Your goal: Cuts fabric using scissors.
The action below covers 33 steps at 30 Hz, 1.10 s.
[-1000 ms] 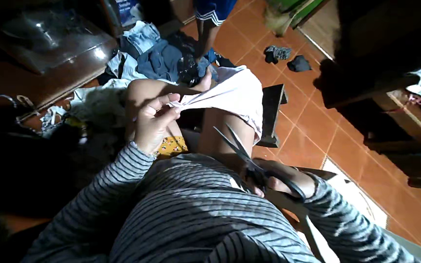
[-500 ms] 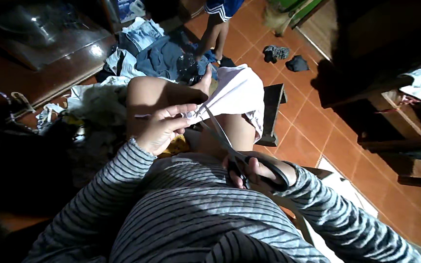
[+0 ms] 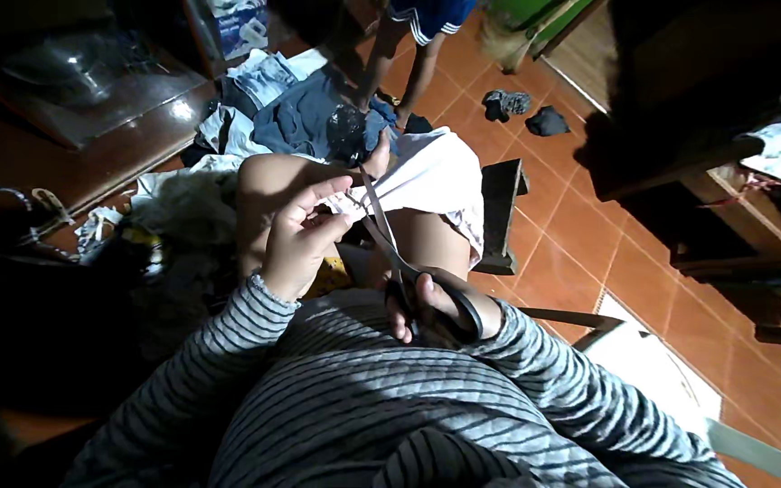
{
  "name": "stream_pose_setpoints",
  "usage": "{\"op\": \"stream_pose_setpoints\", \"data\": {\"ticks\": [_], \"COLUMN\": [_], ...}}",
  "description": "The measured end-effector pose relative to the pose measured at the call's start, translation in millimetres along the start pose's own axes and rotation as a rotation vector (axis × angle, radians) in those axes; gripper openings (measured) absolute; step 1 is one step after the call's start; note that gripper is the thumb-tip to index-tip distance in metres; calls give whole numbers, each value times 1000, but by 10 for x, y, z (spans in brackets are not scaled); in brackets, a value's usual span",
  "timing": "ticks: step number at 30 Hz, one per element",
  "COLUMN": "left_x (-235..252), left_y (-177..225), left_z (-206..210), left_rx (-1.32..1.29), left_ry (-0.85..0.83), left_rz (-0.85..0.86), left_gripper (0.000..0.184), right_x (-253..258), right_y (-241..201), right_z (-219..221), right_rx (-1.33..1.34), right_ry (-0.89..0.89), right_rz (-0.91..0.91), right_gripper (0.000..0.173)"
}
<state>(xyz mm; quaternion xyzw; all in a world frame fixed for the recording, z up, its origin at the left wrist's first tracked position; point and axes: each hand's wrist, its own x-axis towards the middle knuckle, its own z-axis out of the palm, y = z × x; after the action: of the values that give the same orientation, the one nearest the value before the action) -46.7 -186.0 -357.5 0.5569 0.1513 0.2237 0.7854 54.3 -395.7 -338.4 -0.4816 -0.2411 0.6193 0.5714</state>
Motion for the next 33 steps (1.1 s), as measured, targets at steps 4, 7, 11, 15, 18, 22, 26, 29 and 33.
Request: {"op": "stream_pose_setpoints", "data": {"ticks": [4, 7, 11, 15, 18, 22, 26, 29, 33], "left_x": [61, 92, 113, 92, 76, 62, 44, 43, 70], "left_y": [65, 13, 23, -1, -28, -49, -30, -19, -38], "left_z": [8, 10, 71, 67, 78, 91, 76, 54, 47], "left_rx": [-86, -177, -146, 28, 68, 68, 65, 55, 51], "left_ry": [-2, -101, -65, 33, 50, 62, 69, 78, 95], "left_rz": [-282, -391, -340, -84, 5, 42, 45, 59, 76], "left_gripper": [42, 37, 35, 40, 43, 45, 44, 43, 43], "right_x": [-118, -243, -328, -274, -124, 105, 290, 354, 378], "right_y": [50, 79, 127, 108, 73, 55, 45, 52, 86], "right_z": [-92, -149, -147, -94, -43, 11, 12, 18, 36], "right_rx": [47, 44, 55, 36, 50, 37, -70, -105, -93], "right_ry": [23, 40, 57, 11, -10, 6, 34, 44, 57], "right_rz": [10, 18, -4, -26, -37, -65, -120, -165, -182], "right_gripper": [62, 62, 60, 58, 58, 62, 60, 58, 57]}}
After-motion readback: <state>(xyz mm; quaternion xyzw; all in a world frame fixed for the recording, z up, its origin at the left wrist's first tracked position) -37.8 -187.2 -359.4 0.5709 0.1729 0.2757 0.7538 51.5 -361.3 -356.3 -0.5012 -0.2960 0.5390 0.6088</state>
